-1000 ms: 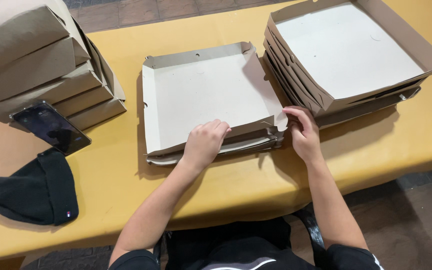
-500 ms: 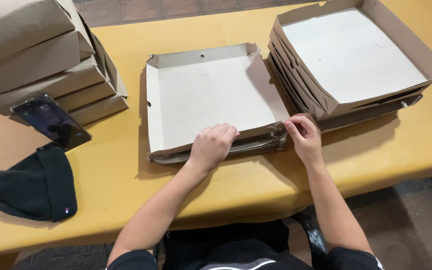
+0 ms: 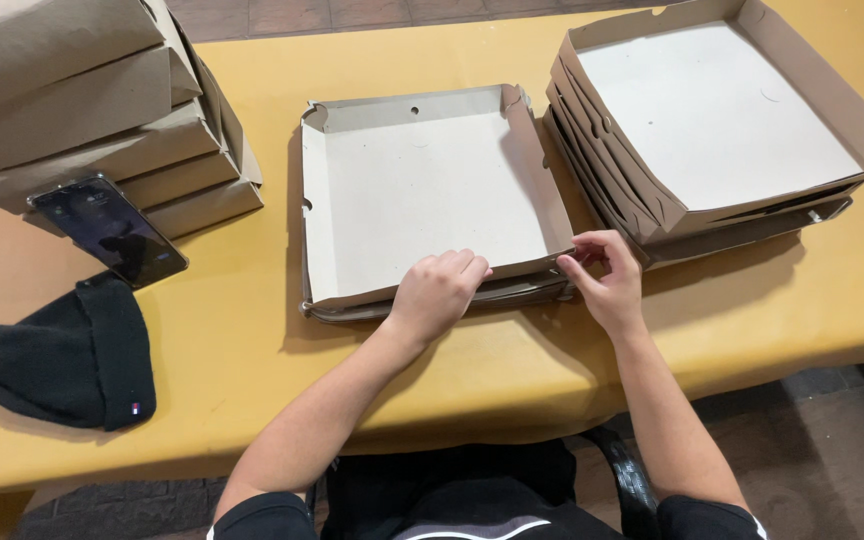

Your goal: The person assembles flat cardboard boxes by folding and interlocking the side flaps. They repeatedly pick up a flat box, fold the sides into a rectangular shape, and stack the finished boxes on the right side of the table.

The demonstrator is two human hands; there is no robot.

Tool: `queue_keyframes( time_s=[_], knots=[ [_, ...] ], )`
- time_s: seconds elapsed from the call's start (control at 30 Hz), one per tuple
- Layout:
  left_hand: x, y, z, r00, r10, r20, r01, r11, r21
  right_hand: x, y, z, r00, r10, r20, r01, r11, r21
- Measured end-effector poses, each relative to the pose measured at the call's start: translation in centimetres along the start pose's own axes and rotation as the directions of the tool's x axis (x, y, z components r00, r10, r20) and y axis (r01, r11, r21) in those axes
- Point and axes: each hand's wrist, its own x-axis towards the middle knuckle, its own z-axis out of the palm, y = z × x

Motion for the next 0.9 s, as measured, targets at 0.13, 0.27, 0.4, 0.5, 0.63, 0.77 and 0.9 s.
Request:
queue_keyframes(
  time_s=[0.13,0.27,0.4,0.5,0.63,0.77,0.9],
  knots=[
    [-0.13,0.03,0.14,0.999,0.018,-0.029,-0.017,1.000,0.014,-0.05,0.30,-0.13,1.000,0.005,0.010,-0.005,1.000,0.016],
    [-0.11,0.20,0.02,0.999,0.023,-0.023,-0.023,1.000,0.005,-0.08,0.24,-0.19,1.000,0.020,0.013,-0.020,0.999,0.025],
    [-0.02,0.48,-0.10,0.999,0.034,-0.006,-0.034,0.999,-0.013,-0.06,0.01,-0.01,0.999,0.045,0.023,-0.045,0.999,0.019],
    [-0.23,0.55,0.57,0.999,0.048,-0.012,-0.048,0.999,-0.010,-0.05,-0.08,0.16,0.998,0.036,0.042,-0.036,0.999,-0.016],
    [-0.25,0.48,0.52,0.999,0.049,-0.014,-0.049,0.999,0.005,-0.16,0.09,0.20,0.997,0.064,0.042,-0.063,0.998,-0.009],
    [-0.16,0.68,0.26,0.999,0.044,-0.030,-0.044,0.999,0.003,-0.24,0.56,0.10,0.995,0.098,0.027,-0.098,0.995,-0.005],
    [-0.25,0.60,0.54,0.999,0.036,-0.019,-0.036,0.999,-0.006,-0.27,0.17,-0.11,0.986,0.162,0.037,-0.160,0.986,-0.048]
  ],
)
